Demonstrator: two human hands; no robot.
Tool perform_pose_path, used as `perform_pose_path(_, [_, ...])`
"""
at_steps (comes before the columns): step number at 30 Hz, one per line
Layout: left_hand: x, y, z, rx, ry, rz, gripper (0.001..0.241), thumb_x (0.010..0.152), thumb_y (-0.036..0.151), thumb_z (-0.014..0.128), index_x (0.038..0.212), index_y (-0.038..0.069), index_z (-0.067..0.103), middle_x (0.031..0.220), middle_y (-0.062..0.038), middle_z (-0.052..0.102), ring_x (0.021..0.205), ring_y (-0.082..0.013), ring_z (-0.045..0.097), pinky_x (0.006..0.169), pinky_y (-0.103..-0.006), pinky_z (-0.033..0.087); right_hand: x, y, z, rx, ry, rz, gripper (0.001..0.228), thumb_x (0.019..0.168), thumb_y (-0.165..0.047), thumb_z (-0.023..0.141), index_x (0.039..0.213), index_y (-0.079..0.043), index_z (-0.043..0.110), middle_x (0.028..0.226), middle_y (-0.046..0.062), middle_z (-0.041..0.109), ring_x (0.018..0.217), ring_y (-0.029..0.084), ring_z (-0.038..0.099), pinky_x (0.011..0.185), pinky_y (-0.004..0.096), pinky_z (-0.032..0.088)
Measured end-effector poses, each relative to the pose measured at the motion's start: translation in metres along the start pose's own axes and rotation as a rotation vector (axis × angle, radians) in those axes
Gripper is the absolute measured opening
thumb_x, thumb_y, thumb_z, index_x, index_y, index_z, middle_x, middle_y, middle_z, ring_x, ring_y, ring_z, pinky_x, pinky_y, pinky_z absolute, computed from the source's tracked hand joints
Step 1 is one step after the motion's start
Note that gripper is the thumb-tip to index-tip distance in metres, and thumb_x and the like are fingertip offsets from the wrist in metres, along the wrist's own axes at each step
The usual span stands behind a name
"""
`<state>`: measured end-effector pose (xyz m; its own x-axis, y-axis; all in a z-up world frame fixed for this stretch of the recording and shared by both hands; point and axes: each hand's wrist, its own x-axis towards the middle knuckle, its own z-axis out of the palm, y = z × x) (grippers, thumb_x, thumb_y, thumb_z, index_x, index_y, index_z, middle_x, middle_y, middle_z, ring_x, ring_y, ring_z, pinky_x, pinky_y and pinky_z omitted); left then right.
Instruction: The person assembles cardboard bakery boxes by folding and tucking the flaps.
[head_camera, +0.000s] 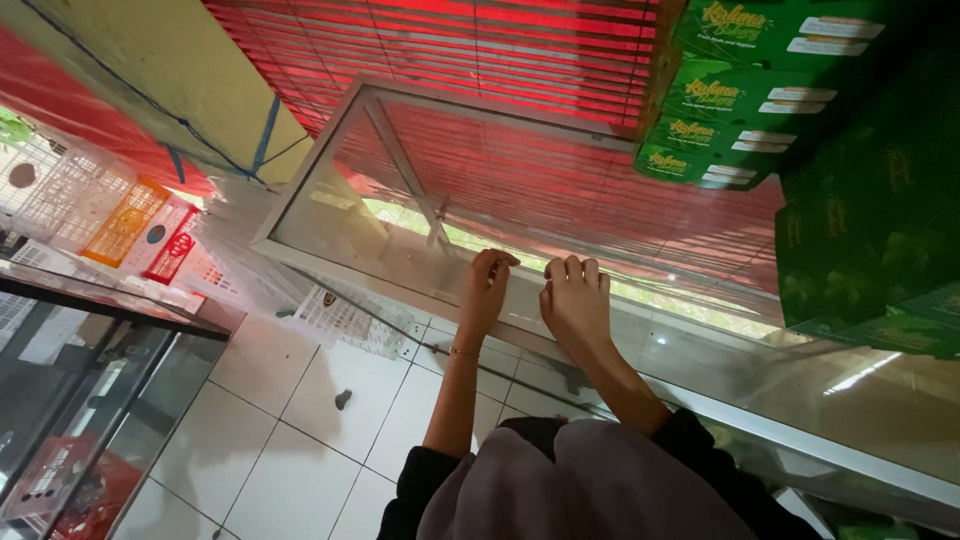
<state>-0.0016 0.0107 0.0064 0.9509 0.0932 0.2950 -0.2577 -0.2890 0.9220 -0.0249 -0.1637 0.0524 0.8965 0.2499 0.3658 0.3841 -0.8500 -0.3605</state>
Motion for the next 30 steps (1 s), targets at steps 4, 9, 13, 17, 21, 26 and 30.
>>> perform_pose_path(4, [-0.001, 0.004, 0.000, 0.050, 0.014, -0.053, 0.016, 0.098, 0.000, 0.057, 0.101, 0.003, 0.073, 0.092, -0.005, 0.064, 0.073, -0.0131, 0.056, 0.066, -0.0282, 0.047, 0.001, -0.002, -0.004, 0.024, -0.036, 0.016, 0.022, 0.086, -0.012, 0.065, 0.107, -0.006, 0.059, 0.107, 0.014, 0.055, 0.104, 0.033, 0.049, 0.089, 0.050, 0.038])
perform_pose_path(9, [-0.002, -0.020, 0.004, 0.023, 0.018, 0.037, 0.016, 0.101, 0.000, 0.054, 0.102, 0.003, 0.070, 0.098, -0.004, 0.064, 0.080, -0.0120, 0.057, 0.069, -0.0285, 0.050, 0.001, -0.004, -0.009, 0.011, -0.088, 0.028, 0.021, 0.090, -0.015, 0.063, 0.108, -0.005, 0.059, 0.106, 0.015, 0.055, 0.104, 0.033, 0.048, 0.090, 0.052, 0.037])
perform_pose_path(13, [-0.004, -0.011, -0.002, 0.037, -0.007, -0.037, 0.015, 0.099, 0.002, 0.057, 0.102, 0.004, 0.072, 0.095, -0.005, 0.066, 0.078, -0.0130, 0.060, 0.068, -0.0299, 0.050, 0.000, -0.004, -0.002, 0.021, 0.011, 0.017, 0.021, 0.088, -0.016, 0.063, 0.107, -0.006, 0.060, 0.108, 0.015, 0.057, 0.108, 0.036, 0.050, 0.091, 0.052, 0.039])
perform_pose_path(17, [-0.004, -0.024, -0.001, 0.041, 0.038, -0.013, 0.013, 0.100, 0.006, 0.058, 0.102, 0.005, 0.071, 0.093, -0.004, 0.072, 0.079, -0.0125, 0.065, 0.072, -0.0285, 0.053, -0.002, 0.002, 0.007, -0.029, 0.020, 0.015, 0.025, 0.084, -0.018, 0.066, 0.106, -0.007, 0.060, 0.108, 0.016, 0.059, 0.106, 0.038, 0.053, 0.084, 0.053, 0.042])
perform_pose_path(21, [-0.003, -0.001, -0.008, 0.079, 0.014, -0.109, 0.015, 0.100, 0.005, 0.056, 0.101, 0.004, 0.071, 0.097, -0.005, 0.072, 0.085, -0.0129, 0.066, 0.074, -0.0279, 0.053, 0.000, 0.001, 0.007, 0.006, -0.029, 0.020, 0.026, 0.083, -0.018, 0.068, 0.104, -0.007, 0.059, 0.103, 0.014, 0.058, 0.103, 0.035, 0.053, 0.083, 0.051, 0.042])
perform_pose_path(26, [-0.002, 0.011, -0.009, 0.062, -0.010, -0.110, 0.018, 0.102, 0.005, 0.054, 0.103, 0.003, 0.071, 0.099, -0.006, 0.072, 0.085, -0.0152, 0.066, 0.073, -0.0285, 0.052, -0.003, 0.002, 0.011, 0.003, 0.030, 0.007, 0.023, 0.083, -0.015, 0.069, 0.102, -0.008, 0.058, 0.100, 0.012, 0.057, 0.100, 0.033, 0.052, 0.082, 0.049, 0.041])
perform_pose_path(30, [-0.010, 0.040, -0.009, 0.223, 0.068, -0.012, 0.015, 0.100, 0.003, 0.056, 0.107, 0.005, 0.070, 0.105, -0.007, 0.067, 0.088, -0.0194, 0.063, 0.077, -0.0346, 0.053, -0.002, 0.000, 0.005, 0.028, 0.014, -0.005, 0.023, 0.083, -0.013, 0.068, 0.103, -0.008, 0.058, 0.100, 0.011, 0.056, 0.099, 0.033, 0.051, 0.083, 0.048, 0.040])
